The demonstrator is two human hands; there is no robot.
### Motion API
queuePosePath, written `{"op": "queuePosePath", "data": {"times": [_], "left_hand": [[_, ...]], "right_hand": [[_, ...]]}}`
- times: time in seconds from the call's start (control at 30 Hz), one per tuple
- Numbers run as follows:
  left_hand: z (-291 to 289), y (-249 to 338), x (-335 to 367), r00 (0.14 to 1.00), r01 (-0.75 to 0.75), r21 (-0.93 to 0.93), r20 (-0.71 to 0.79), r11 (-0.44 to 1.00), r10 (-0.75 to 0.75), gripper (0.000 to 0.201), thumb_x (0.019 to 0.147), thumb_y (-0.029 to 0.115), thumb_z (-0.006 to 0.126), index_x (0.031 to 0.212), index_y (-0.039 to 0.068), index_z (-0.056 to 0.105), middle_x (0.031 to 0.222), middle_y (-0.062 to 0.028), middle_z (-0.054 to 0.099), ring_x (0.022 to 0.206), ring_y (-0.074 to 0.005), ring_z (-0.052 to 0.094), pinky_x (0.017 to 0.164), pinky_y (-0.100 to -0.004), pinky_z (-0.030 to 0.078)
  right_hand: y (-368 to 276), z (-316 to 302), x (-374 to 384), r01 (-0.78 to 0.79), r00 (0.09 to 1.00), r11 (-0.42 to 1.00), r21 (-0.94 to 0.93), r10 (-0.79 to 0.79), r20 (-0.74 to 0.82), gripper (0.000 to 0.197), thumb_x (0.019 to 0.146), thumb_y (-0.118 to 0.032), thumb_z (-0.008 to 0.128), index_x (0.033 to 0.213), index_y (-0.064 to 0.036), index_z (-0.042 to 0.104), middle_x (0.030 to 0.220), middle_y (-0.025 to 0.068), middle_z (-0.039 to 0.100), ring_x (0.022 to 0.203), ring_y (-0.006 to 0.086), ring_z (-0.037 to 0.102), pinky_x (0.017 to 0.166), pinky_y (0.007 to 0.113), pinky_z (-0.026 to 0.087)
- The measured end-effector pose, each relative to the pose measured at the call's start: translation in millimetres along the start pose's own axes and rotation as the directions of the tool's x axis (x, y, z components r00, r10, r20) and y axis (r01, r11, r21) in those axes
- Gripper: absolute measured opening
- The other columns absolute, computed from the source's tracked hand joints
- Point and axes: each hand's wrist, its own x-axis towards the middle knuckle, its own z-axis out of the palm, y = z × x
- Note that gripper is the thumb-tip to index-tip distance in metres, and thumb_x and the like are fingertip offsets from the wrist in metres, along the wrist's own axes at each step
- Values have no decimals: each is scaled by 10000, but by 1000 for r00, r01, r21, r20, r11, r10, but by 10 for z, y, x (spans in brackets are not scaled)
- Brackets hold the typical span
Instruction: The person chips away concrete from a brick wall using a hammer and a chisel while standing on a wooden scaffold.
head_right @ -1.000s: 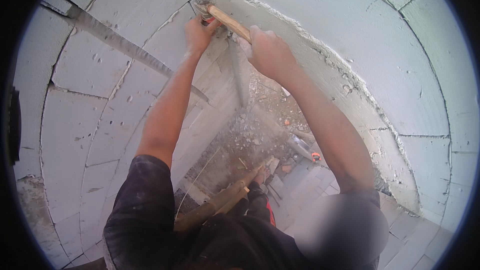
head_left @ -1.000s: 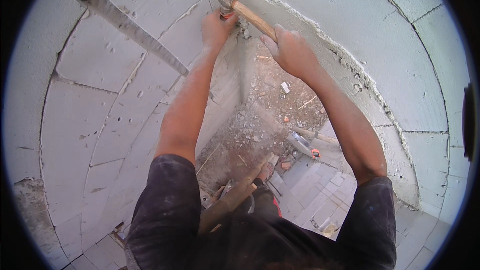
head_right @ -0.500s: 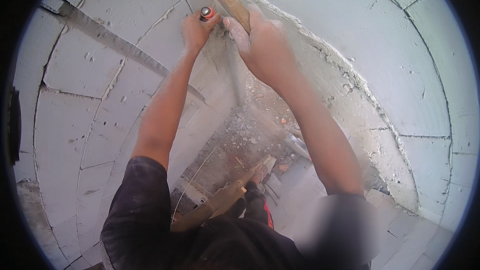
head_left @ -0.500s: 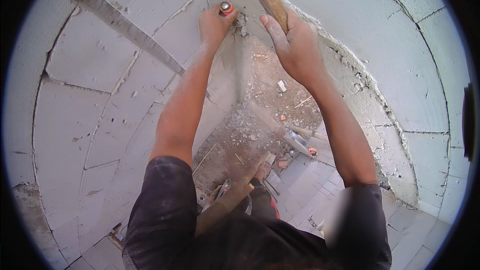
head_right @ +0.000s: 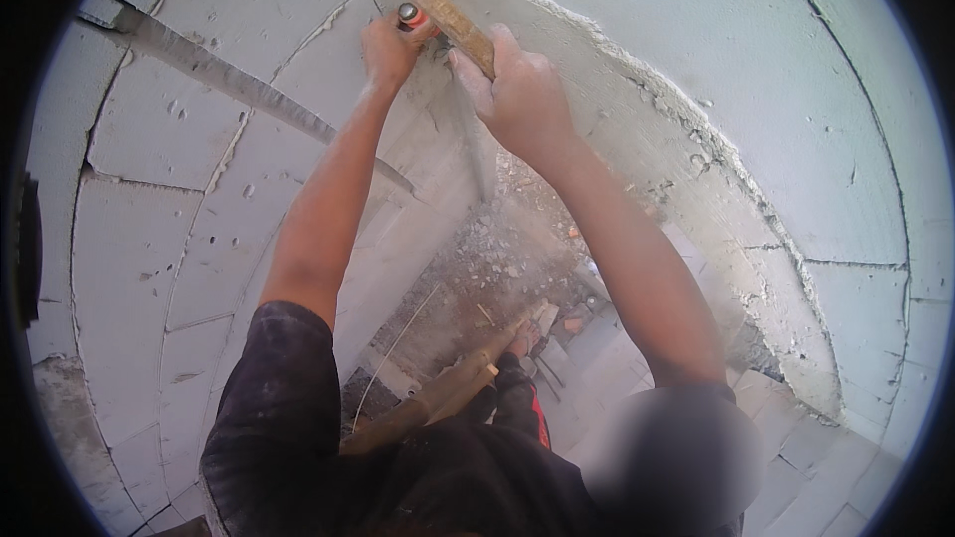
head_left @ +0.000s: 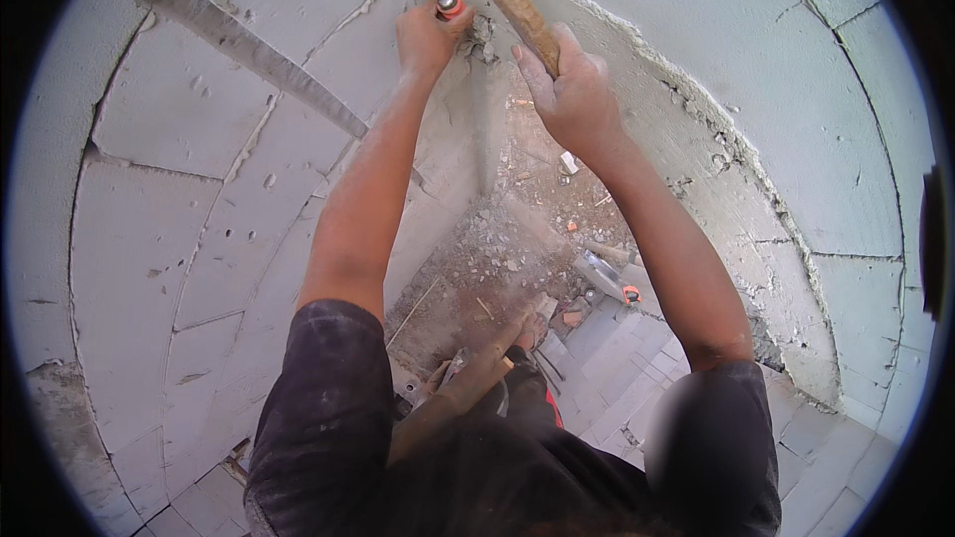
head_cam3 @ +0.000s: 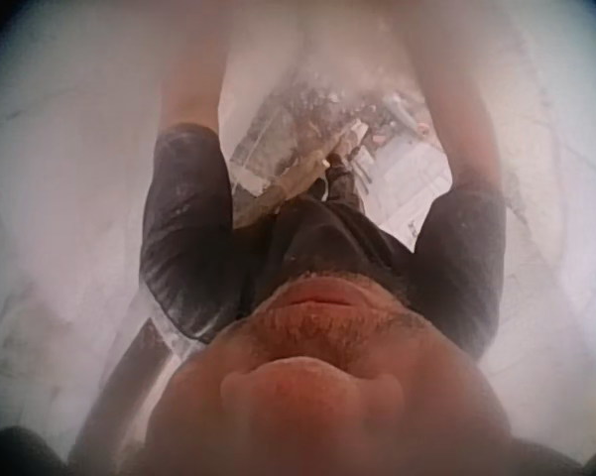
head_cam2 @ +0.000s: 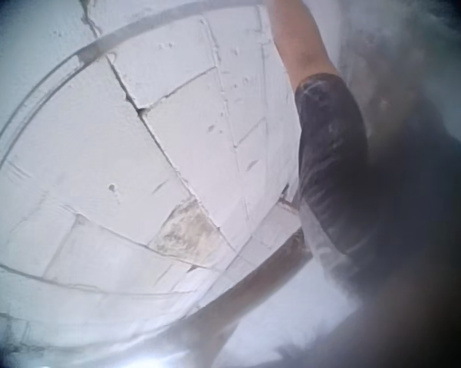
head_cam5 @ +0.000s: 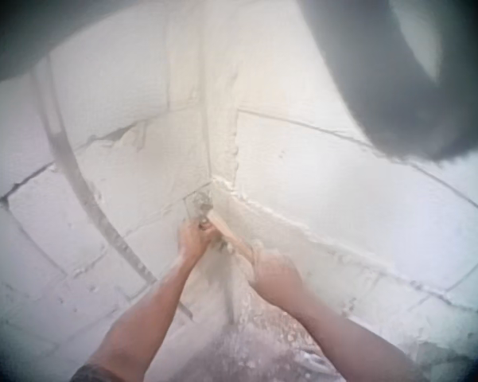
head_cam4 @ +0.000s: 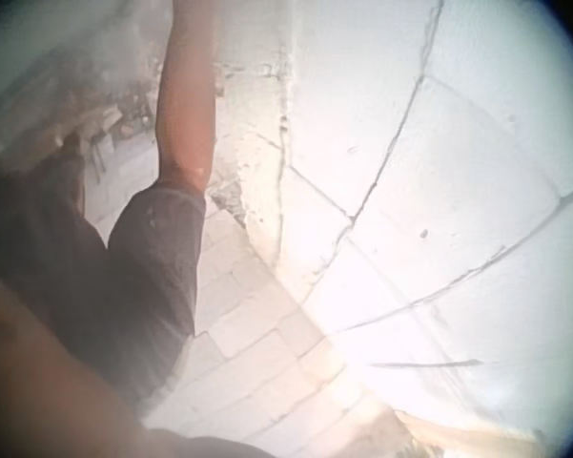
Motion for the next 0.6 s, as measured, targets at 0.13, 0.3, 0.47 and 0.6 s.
{"op": "queuePosePath", "data": {"times": [0.13, 0.3, 0.47, 0.6], "left_hand": [[102, -429, -201, 979, -60, 286, 202, 956, 1, 327, 766, 319, 785, 926, 36, 756, 691, -137, 703, 635, -236, 683, 667, -373, 510], [48, -670, -956, 993, 110, 110, 30, 988, -114, 306, 802, 311, 766, 934, 35, 753, 728, -129, 712, 610, -216, 674, 658, -359, 510], [-214, -226, -936, 969, 246, -58, 31, 967, -245, 299, 800, 288, 766, 967, 42, 728, 802, -142, 715, 724, -254, 698, 700, -363, 515], [-375, 169, -461, 1000, 5, -88, -6, 996, -5, 271, 799, 230, 760, 1015, 70, 723, 858, -150, 710, 774, -266, 691, 719, -364, 518]], "right_hand": [[590, 184, -24, 43, 993, 941, -336, -4, 115, 336, 971, -325, 588, 1053, 1, 591, 687, 205, 619, 644, 422, 606, 599, 463, 459], [-114, -358, -419, -194, 976, 980, -49, 197, 87, 311, 953, -283, 617, 992, 19, 553, 659, 224, 608, 644, 406, 646, 599, 469, 487], [181, -543, -893, -396, 918, 918, 4, 396, 1, 370, 959, -299, 611, 1160, 11, 583, 674, 219, 600, 632, 379, 622, 604, 436, 457], [286, -588, -1138, -478, 877, 878, -5, 478, 42, 379, 950, -279, 622, 1167, 31, 589, 687, 230, 599, 658, 378, 622, 633, 428, 460]]}}
